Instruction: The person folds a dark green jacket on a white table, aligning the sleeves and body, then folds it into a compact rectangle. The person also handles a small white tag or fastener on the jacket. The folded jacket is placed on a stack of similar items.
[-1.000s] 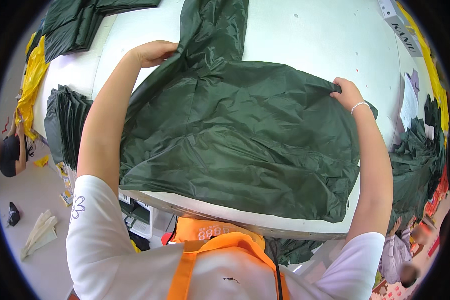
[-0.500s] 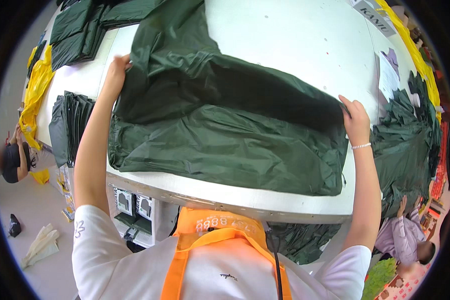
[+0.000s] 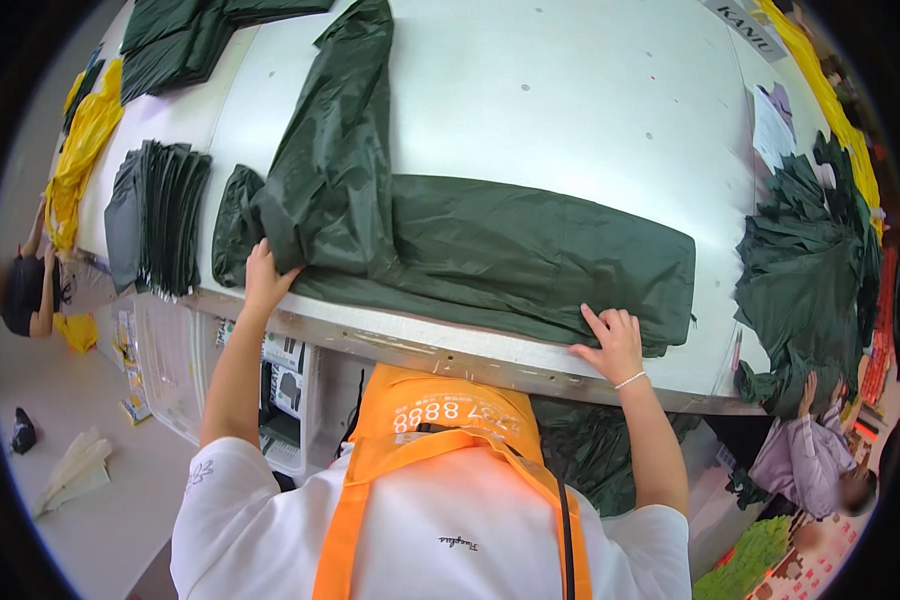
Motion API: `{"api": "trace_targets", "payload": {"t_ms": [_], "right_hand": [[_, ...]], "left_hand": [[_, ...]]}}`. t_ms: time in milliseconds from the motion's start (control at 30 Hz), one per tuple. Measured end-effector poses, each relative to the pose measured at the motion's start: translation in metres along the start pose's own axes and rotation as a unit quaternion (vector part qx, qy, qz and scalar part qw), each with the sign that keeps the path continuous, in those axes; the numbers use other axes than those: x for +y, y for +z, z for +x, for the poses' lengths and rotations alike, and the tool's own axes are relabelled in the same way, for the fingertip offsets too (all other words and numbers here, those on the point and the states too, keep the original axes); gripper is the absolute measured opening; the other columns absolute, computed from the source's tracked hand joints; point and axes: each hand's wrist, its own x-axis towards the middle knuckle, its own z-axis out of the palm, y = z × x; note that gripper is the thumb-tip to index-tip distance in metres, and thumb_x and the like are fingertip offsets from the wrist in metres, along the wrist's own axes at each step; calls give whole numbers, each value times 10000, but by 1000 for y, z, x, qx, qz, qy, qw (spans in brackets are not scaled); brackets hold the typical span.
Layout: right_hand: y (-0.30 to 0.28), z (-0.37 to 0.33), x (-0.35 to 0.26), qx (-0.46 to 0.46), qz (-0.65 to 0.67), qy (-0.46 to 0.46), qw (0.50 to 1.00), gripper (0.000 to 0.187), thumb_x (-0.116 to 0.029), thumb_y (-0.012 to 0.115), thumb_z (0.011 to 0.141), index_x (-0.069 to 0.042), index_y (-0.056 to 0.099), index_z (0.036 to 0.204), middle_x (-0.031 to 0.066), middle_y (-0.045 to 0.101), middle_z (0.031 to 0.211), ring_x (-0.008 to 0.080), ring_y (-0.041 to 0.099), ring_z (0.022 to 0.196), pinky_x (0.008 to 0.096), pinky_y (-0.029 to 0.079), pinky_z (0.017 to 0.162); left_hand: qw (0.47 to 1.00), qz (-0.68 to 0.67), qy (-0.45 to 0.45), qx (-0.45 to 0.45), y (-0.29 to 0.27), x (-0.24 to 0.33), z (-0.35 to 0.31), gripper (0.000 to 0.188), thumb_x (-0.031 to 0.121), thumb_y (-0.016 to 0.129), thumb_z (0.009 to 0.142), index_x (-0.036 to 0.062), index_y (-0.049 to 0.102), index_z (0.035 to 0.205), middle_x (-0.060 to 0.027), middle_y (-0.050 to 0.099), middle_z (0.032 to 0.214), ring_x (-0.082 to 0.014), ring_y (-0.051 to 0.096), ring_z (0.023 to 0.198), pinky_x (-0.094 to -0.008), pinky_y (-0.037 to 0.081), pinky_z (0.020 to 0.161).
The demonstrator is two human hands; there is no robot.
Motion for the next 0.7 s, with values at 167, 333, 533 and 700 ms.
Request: {"api": "trace_targets", "payload": {"t_ms": [167, 333, 533, 700], "right_hand": [[22, -19, 31, -21, -89, 33, 995, 409, -199, 689, 739, -157, 631, 1142, 43, 482, 770, 238, 481, 783, 364, 371, 683], [-45, 23, 58, -281, -29, 267, 921, 413, -312, 708, 688, -102, 698, 1043, 143, 650, 851, 347, 608, 845, 435, 493, 772], [-73, 280, -22, -77, -33, -39, 996, 307, -248, 588, 859, -42, 639, 1081, 189, 643, 1011, 344, 588, 977, 405, 467, 853], [0, 510, -147, 8, -19, -178, 984, 235, -204, 456, 893, -76, 653, 877, 155, 639, 957, 368, 584, 904, 452, 471, 793]], "left_hand": [[1000, 1, -5, -8, -2, 32, -7, 370, 254, 793, 628, 17, 647, 872, -133, 525, 937, -342, 508, 888, -431, 424, 740], [999, -8, -24, 27, 28, 91, -19, 422, 257, 800, 550, 73, 618, 884, -73, 534, 970, -273, 501, 919, -394, 391, 775], [999, -33, -37, 22, 25, 99, -15, 388, 264, 795, 537, 86, 612, 829, -43, 539, 957, -246, 504, 916, -376, 384, 789], [996, -88, -30, 1, 20, 92, -12, 363, 183, 758, 507, 83, 607, 822, -47, 534, 968, -245, 503, 924, -378, 384, 796]]}}
